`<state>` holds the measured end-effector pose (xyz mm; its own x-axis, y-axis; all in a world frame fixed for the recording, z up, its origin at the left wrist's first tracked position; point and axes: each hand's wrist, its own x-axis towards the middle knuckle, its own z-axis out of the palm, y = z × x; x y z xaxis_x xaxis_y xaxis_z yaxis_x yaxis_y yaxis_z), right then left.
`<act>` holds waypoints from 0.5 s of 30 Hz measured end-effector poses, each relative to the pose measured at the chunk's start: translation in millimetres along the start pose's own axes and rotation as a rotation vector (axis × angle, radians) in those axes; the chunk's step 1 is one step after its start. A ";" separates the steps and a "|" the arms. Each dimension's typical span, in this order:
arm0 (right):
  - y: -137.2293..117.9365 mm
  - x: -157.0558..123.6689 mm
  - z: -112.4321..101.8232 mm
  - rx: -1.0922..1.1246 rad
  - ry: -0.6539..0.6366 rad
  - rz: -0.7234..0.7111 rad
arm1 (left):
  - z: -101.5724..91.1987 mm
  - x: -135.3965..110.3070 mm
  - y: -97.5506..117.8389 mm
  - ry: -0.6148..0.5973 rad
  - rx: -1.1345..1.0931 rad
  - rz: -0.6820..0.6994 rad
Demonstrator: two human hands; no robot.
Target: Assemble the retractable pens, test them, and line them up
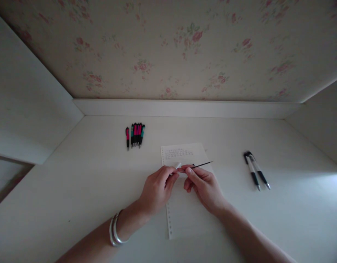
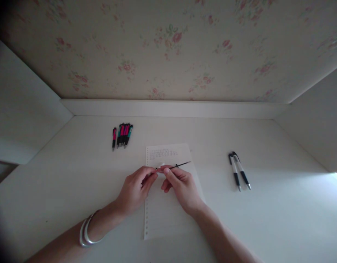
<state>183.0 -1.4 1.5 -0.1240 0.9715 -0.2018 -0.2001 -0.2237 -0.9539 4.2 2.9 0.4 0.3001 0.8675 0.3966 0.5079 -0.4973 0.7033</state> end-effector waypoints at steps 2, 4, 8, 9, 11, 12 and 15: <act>0.3 0.3 0.0 -0.003 -0.005 0.000 | 0.5 -0.6 -0.1 0.005 -0.015 -0.007; 0.7 0.7 0.2 0.012 -0.011 0.007 | 1.4 -1.5 -0.7 0.009 -0.030 -0.034; 0.5 1.0 1.8 0.088 0.001 0.020 | 2.9 -3.3 -2.8 -0.003 -0.047 -0.101; 0.3 0.7 2.4 0.101 0.008 0.018 | 3.1 -3.6 -3.1 -0.007 -0.047 -0.112; -0.7 -0.2 3.5 0.091 0.018 0.012 | 3.2 -3.9 -3.2 -0.007 -0.050 -0.124; -1.5 -0.8 4.1 0.062 0.020 0.008 | 3.2 -3.8 -2.8 -0.005 -0.053 -0.128; -5.1 -2.6 6.1 -0.048 0.041 -0.004 | 2.3 -2.9 -0.4 0.007 -0.068 -0.145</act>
<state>178.5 -3.3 8.2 -0.0829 0.9750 -0.2061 -0.1535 -0.2168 -0.9641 5.0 0.5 -2.3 0.2223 0.9302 0.2921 0.4892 -0.3655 0.7919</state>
